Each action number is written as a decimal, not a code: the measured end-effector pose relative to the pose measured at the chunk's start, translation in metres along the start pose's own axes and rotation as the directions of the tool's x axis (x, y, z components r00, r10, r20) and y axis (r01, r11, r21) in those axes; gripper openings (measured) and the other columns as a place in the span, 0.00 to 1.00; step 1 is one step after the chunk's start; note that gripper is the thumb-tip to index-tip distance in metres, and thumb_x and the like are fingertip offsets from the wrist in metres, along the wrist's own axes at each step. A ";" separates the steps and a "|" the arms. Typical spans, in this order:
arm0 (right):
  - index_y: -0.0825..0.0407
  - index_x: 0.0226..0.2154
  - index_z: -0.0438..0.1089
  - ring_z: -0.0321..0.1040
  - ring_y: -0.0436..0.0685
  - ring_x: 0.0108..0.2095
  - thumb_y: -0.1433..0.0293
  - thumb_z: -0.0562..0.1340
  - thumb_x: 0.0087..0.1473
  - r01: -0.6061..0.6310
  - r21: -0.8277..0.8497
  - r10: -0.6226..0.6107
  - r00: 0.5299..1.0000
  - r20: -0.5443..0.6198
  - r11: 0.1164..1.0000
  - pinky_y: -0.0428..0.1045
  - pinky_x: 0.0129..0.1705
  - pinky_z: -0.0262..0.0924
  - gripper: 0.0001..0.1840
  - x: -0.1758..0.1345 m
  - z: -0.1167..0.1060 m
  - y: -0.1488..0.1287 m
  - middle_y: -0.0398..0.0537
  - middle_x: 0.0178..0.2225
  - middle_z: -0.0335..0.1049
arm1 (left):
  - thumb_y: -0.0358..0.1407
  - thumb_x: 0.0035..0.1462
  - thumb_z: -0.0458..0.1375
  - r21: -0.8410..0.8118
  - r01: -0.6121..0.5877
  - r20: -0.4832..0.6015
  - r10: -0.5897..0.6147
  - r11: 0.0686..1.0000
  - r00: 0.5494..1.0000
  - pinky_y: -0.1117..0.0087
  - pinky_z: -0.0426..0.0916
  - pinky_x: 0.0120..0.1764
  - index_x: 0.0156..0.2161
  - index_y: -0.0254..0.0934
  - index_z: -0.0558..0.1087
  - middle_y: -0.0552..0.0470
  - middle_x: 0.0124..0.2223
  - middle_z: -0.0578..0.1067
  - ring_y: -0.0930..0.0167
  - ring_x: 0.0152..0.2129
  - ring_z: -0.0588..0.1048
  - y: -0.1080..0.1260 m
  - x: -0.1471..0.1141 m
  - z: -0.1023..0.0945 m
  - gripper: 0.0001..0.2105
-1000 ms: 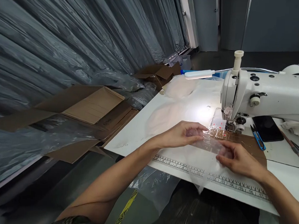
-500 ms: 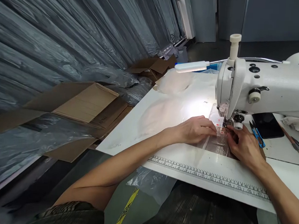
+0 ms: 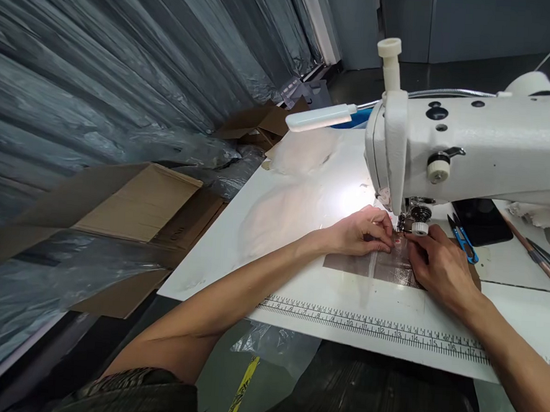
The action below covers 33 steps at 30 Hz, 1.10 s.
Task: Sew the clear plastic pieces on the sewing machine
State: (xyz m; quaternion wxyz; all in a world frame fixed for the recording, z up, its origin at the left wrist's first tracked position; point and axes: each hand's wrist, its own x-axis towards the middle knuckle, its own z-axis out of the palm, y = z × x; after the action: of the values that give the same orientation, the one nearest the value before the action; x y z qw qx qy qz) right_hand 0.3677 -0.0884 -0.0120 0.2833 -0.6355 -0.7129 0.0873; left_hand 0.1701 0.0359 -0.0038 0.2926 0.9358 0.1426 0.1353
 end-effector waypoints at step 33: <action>0.49 0.34 0.71 0.71 0.60 0.29 0.66 0.58 0.58 -0.093 -0.150 0.115 0.983 0.142 0.984 0.49 0.23 0.53 0.08 0.001 0.006 -0.041 0.50 0.32 0.75 | 0.32 0.54 0.62 0.213 0.345 0.128 -0.376 0.914 0.918 0.71 0.65 0.32 0.35 0.37 0.80 0.53 0.31 0.79 0.69 0.30 0.76 0.018 0.029 -0.042 0.05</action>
State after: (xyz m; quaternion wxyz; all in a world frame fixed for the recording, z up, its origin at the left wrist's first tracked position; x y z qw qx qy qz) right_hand 0.3296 -0.0936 0.0034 0.1777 -0.6822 -0.7024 0.0986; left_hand 0.1862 0.0525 0.0449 0.2347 0.9245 0.3001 -0.0137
